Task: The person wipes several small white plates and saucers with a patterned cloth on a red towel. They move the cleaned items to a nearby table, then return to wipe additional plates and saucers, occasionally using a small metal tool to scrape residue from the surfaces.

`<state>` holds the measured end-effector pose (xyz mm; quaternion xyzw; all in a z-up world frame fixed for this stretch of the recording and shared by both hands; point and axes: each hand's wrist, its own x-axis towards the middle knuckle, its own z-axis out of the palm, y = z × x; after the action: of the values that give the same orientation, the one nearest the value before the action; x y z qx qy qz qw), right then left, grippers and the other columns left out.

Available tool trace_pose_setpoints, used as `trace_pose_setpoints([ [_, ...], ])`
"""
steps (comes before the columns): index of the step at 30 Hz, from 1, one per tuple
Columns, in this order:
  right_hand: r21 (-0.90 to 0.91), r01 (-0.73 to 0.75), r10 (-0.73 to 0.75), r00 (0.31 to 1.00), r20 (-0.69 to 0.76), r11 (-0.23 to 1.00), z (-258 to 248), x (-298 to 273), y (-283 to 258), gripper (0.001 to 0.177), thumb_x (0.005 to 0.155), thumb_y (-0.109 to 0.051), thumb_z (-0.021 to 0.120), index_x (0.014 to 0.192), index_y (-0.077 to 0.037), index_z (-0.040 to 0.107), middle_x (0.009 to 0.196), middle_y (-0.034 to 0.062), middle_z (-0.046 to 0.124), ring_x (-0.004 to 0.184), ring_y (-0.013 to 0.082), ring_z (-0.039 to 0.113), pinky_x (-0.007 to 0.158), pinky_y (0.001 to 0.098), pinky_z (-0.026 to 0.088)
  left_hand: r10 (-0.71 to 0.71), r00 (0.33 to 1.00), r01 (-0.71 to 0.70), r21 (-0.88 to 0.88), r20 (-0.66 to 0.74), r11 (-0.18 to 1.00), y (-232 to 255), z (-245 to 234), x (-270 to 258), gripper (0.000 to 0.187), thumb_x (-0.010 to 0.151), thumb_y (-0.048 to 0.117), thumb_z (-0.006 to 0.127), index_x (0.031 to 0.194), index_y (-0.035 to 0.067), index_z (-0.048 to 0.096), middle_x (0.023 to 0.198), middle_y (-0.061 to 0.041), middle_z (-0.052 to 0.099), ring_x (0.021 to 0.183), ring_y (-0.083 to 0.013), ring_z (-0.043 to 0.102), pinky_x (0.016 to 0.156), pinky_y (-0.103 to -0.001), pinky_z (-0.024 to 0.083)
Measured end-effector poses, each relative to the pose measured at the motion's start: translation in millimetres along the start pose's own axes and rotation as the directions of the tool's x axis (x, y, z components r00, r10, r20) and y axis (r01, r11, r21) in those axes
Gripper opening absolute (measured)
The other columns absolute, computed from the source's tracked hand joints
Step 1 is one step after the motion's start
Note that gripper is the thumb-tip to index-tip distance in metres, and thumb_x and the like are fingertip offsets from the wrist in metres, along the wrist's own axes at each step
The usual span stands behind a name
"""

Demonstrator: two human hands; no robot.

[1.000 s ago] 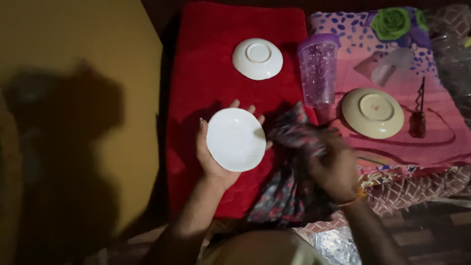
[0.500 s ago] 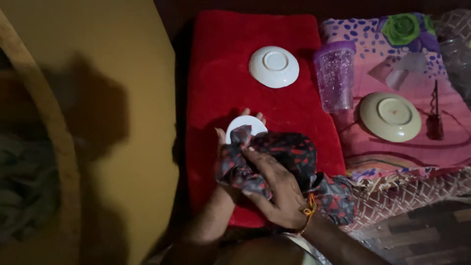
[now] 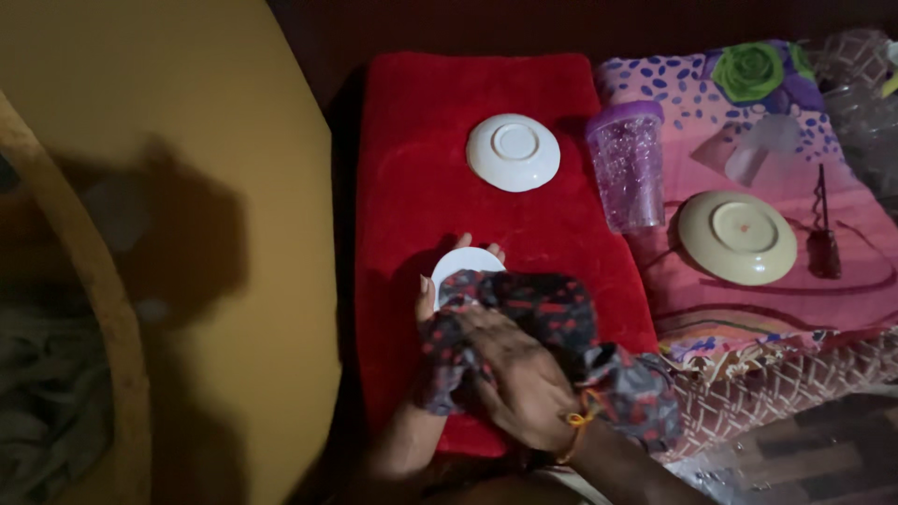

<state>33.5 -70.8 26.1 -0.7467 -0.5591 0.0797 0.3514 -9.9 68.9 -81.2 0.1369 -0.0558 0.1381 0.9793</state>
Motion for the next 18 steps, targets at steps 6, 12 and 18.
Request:
trace_pose_setpoints([
  [6,-0.091,0.095,-0.101,0.993,-0.056,0.991,-13.2,38.0,29.8,0.078,0.078,0.001,0.061,0.153,0.005,0.04,0.155,0.0299,0.045,0.147,0.0441,0.04,0.121,0.049,0.032,0.003,0.999,-0.007,-0.099,-0.037,0.995,-2.9,-3.0,17.0,0.091,0.103,0.074,0.042,0.16,0.005,0.033,0.153,-0.017,0.047,0.139,-0.0336,0.046,0.118,-0.047,0.036],
  [12,-0.125,-0.013,0.013,1.0,0.002,0.992,-2.5,-8.6,7.8,0.07,0.083,-0.005,0.066,0.148,0.003,0.041,0.151,0.0272,0.047,0.144,0.0415,0.043,0.12,0.0465,0.035,0.081,0.997,-0.081,0.081,-0.006,0.993,-3.1,10.0,15.6,0.081,0.1,0.065,0.04,0.158,0.008,0.035,0.155,-0.017,0.047,0.141,-0.0268,0.047,0.119,-0.039,0.036],
  [18,0.0,0.112,-0.111,0.993,0.04,0.994,-11.0,34.5,13.7,0.081,0.085,-0.001,0.064,0.157,0.009,0.029,0.161,0.0341,0.034,0.151,0.0454,0.029,0.122,0.0516,0.023,-0.037,0.999,0.037,-0.021,0.011,0.999,-7.1,-19.1,-3.2,0.08,0.1,0.064,0.041,0.157,0.008,0.035,0.154,-0.018,0.048,0.14,-0.0272,0.048,0.119,-0.039,0.037],
])
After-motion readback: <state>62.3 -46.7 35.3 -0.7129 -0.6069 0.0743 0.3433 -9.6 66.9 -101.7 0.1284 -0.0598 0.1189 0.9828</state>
